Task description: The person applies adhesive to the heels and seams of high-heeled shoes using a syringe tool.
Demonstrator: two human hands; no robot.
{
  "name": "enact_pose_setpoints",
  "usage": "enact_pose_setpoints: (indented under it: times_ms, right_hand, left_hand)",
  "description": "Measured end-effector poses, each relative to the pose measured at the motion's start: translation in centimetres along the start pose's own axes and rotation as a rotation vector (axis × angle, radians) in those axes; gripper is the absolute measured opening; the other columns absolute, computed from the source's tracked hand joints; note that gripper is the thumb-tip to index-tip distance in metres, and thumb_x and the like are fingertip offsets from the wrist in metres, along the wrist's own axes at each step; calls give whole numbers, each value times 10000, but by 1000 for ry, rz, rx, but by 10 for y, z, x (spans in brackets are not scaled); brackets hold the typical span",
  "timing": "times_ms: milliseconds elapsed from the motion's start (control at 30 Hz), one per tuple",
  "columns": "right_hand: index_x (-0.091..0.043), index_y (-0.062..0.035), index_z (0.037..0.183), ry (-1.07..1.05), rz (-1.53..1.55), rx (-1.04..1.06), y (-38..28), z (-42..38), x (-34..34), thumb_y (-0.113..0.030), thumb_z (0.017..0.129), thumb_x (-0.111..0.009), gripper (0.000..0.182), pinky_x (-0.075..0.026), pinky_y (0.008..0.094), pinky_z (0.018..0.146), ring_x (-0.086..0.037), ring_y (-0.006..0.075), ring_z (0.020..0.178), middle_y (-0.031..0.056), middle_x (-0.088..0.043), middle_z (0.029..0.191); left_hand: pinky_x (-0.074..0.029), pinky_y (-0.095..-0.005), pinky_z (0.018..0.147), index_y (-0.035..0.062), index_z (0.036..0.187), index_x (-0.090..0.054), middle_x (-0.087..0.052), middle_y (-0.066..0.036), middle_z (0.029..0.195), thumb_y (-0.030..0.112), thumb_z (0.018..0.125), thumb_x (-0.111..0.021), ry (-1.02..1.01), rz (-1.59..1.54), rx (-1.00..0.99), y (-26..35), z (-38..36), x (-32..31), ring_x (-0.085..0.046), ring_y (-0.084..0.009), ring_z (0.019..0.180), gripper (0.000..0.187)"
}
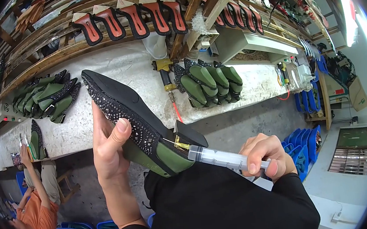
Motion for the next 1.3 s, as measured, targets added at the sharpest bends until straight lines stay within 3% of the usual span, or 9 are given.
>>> enact_pose_setpoints:
  times_ms: [367, 500, 933, 1000, 1067, 1100, 1167, 1300]
  right_hand:
    - [-663, 46, 1038, 20, -15, -53, -7, 0, 3, -292, 991, -656, 341, -328, 259, 456, -433, 142, 461, 115, -676, 815]
    - [-671, 51, 1030, -1, -31, -88, -8, 1, 2, -282, 974, -668, 338, -325, 256, 452, -422, 139, 457, 111, -679, 790]
    - [-703, 59, 1037, -164, -56, -227, -13, 16, 2, -303, 894, -760, 393, -362, 249, 442, -445, 139, 431, 101, -676, 701]
    - [-712, 7, 1024, 98, 63, -105, -24, 18, 5, -351, 902, -762, 381, -400, 242, 445, -501, 144, 441, 125, -695, 726]
    - [-699, -45, 1065, 144, 356, 143, -37, 17, 20, -430, 920, -740, 414, -431, 243, 451, -557, 147, 475, 136, -695, 720]
    - [-699, -45, 1065, 140, 358, 146, -43, 19, 24, -430, 920, -740, 414, -431, 243, 451, -557, 147, 475, 136, -695, 720]
    - [-508, -166, 1328, 18, 208, 227, -59, 27, 22, -426, 1019, -594, 412, -411, 192, 455, -547, 92, 469, 28, -672, 670]
    - [-539, -164, 1301, -18, 73, 300, -59, 35, 16, -395, 1022, -591, 367, -403, 197, 452, -543, 92, 462, 25, -672, 659]
  left_hand:
    - [-525, -375, 934, 41, 1503, -368, -595, -257, 1307, 202, 818, -734, 35, 70, -26, 11, -1, 1, -641, -336, 1129, 793]
    - [-502, -290, 839, 76, 1542, -333, -649, -155, 1177, 33, 793, -712, 51, -44, -29, 16, -2, -5, -647, -224, 926, 840]
    - [-511, -272, 799, 84, 1573, -292, -662, -155, 1149, -15, 775, -698, 42, 42, -39, 23, 1, -3, -654, -221, 888, 901]
    - [-511, -275, 801, 84, 1573, -292, -663, -156, 1146, -15, 775, -695, 54, 18, -20, 22, 2, 0, -654, -221, 886, 899]
    - [-512, -277, 801, 84, 1573, -291, -663, -156, 1146, -14, 778, -694, 53, 6, -4, 21, 2, 2, -654, -221, 887, 897]
    - [-513, -279, 802, 83, 1574, -289, -663, -156, 1145, -14, 781, -692, 47, -8, 12, 21, 2, 2, -654, -222, 887, 895]
    - [-515, -282, 802, 83, 1575, -286, -663, -157, 1143, -12, 786, -689, 29, -34, 51, 19, 3, 2, -654, -222, 889, 891]
    - [-522, -293, 810, 76, 1575, -283, -666, -160, 1142, -16, 764, -720, -21, -73, 45, 13, 5, -1, -658, -226, 894, 926]
Point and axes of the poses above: each hand's wrist, its own z-axis towards the middle knuckle, its own x-axis out of the back of the hand, y = z × x, the point moved 2 cm from there along z, towards the middle knuckle
